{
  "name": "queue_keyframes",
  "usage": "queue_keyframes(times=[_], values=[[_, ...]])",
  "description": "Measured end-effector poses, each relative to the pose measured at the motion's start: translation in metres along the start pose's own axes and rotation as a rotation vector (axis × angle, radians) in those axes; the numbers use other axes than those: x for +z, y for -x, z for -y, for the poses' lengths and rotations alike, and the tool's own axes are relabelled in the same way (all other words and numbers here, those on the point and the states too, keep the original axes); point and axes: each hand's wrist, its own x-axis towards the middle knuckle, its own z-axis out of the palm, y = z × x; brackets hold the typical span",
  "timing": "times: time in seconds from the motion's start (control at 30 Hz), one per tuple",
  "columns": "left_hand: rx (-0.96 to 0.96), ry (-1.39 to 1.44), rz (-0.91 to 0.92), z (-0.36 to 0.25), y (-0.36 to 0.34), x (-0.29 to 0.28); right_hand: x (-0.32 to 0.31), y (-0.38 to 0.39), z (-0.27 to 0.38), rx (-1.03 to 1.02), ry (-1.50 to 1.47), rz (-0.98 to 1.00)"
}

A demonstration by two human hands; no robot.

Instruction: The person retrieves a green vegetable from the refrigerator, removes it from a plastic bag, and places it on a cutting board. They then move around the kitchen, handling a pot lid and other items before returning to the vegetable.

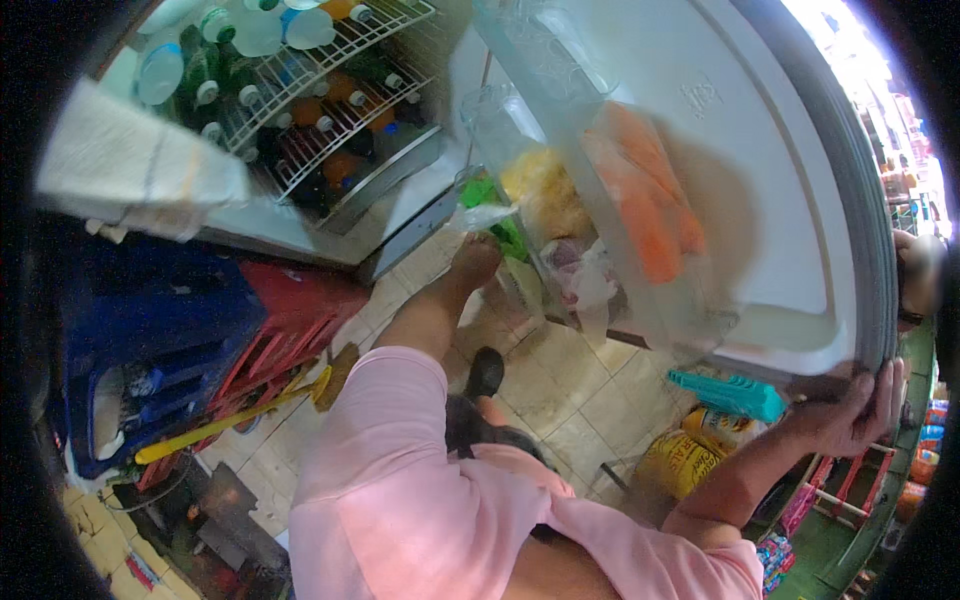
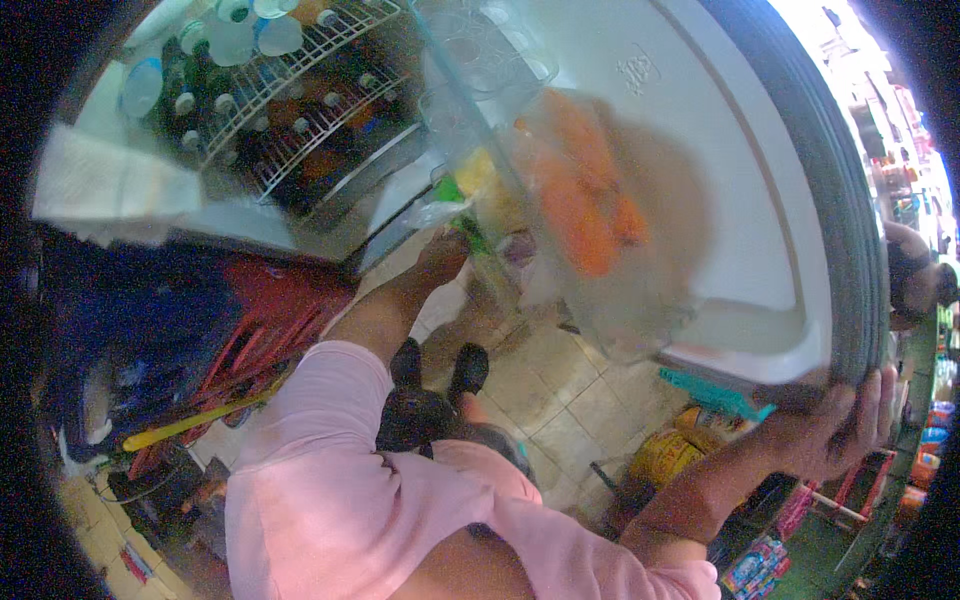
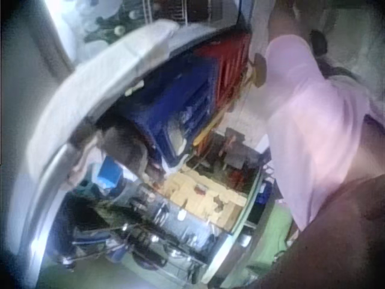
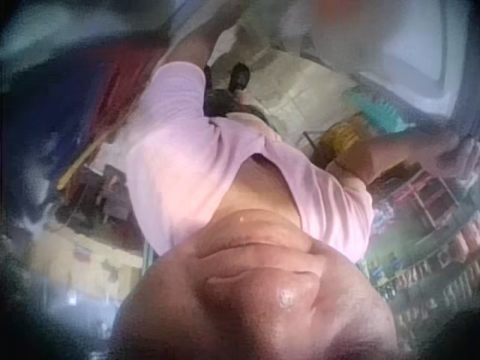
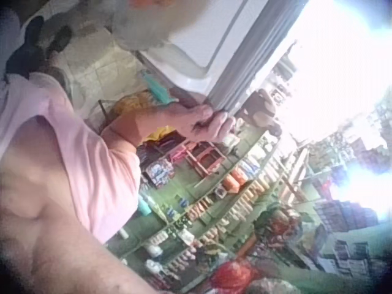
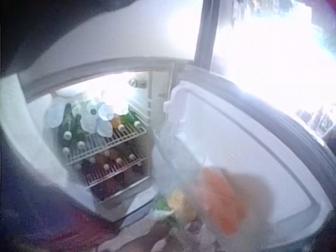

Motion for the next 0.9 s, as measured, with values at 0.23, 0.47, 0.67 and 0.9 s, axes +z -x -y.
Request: queue_keyframes(times=[0.23,0.47,0.67,0.9], values=[[-0.392,0.292,0.068,0.005,-0.046,0.072,-0.001,0.003,-0.007,0.025,-0.056,-0.038],[-0.483,0.461,0.017,0.009,-0.084,0.1,-0.03,0.001,-0.035,-0.337,0.301,0.134],[-0.512,0.537,0.017,0.011,-0.094,0.108,-0.017,-0.006,-0.024,-0.357,0.317,0.165],[-0.532,0.598,0.023,0.018,-0.095,0.106,-0.01,-0.006,-0.005,-0.25,0.288,0.177]])
